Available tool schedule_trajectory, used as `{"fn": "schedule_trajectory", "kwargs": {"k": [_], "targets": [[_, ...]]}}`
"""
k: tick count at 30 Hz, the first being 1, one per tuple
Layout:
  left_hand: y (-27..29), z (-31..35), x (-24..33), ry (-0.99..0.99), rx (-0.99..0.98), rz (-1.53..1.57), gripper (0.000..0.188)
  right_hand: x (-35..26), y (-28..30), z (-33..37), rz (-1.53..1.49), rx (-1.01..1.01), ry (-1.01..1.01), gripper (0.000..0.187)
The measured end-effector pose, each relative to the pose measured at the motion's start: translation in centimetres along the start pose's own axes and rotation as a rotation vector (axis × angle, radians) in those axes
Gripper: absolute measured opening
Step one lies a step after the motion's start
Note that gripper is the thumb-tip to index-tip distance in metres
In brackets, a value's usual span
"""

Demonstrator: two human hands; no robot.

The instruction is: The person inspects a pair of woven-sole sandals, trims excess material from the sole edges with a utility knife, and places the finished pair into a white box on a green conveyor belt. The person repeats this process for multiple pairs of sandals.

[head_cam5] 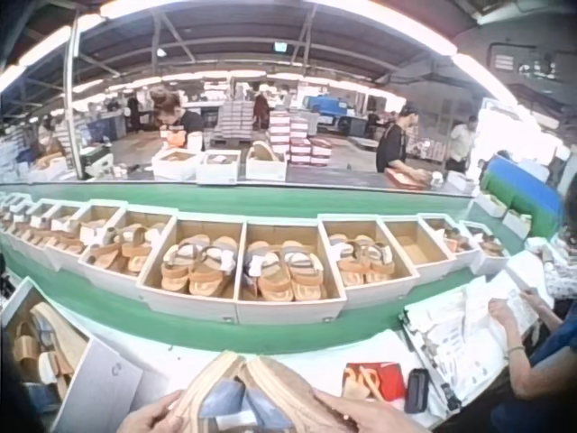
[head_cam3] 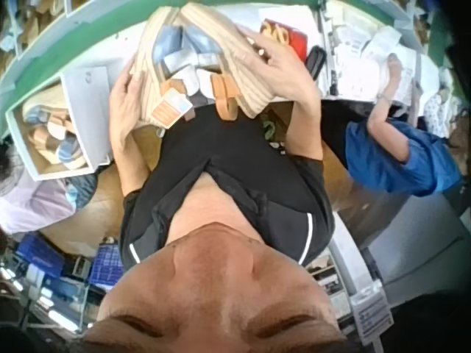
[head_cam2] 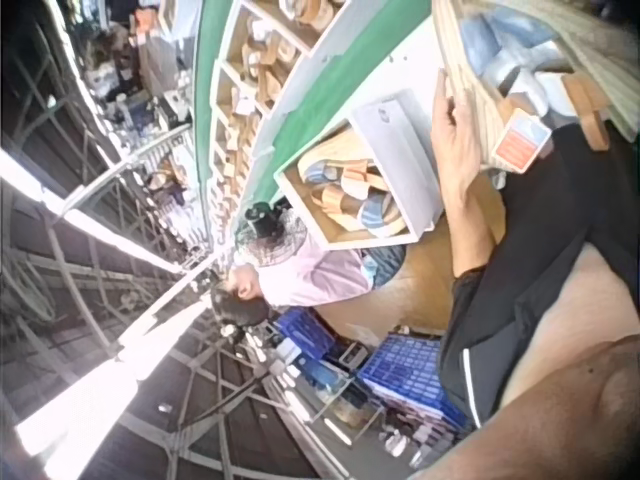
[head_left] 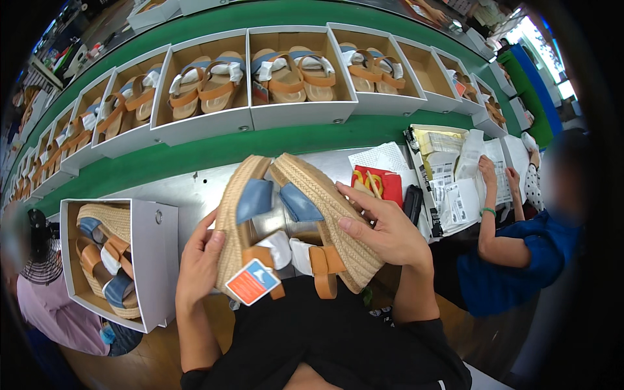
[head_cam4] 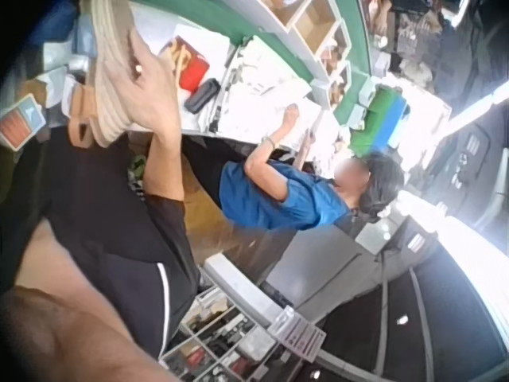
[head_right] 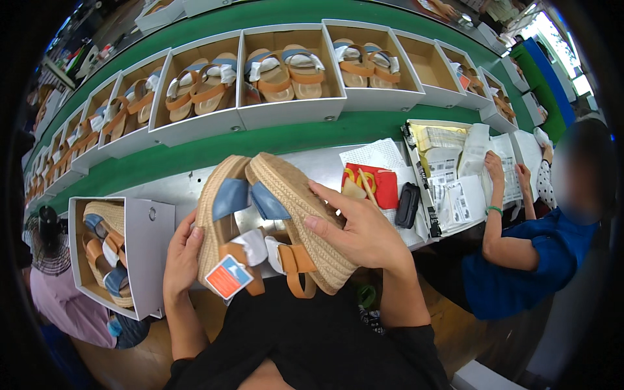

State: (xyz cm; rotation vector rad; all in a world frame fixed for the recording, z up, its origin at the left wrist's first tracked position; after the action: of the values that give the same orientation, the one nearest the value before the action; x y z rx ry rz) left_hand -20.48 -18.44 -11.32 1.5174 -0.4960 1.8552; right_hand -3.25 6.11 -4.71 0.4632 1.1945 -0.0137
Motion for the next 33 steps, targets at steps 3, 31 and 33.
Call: {"fn": "schedule_trajectory", "kwargs": {"k": [3,31,33], "targets": [[0.9,-1.6,-7.5,0.31,0.026,0.536,0.033,1.2,0.3,0.2,-0.11,-0.003,0.0,0.059],[-7.1,-3.3,1.7,-0.033,-0.219,0.003,0.057,16.1,-0.2,3.2,0.421,0.7,-0.143,0.057],[-7.1,-3.1,2.0,-0.043,-0.238,0.058,0.056,16.1,0.3,3.4,0.379,0.71,-0.199,0.046]]}}
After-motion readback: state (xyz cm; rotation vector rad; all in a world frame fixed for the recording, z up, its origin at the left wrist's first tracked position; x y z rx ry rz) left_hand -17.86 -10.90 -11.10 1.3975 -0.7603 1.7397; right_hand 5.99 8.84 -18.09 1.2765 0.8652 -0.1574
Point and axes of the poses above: each hand's wrist, its own z-axis away from the middle knuckle, its own y-axis out of the back of the hand, x = y × z, the point moved 6 cm from there along -z, towards the middle knuckle, and after that the axes turned 8 degrees about -z, right-handed, at the moved point
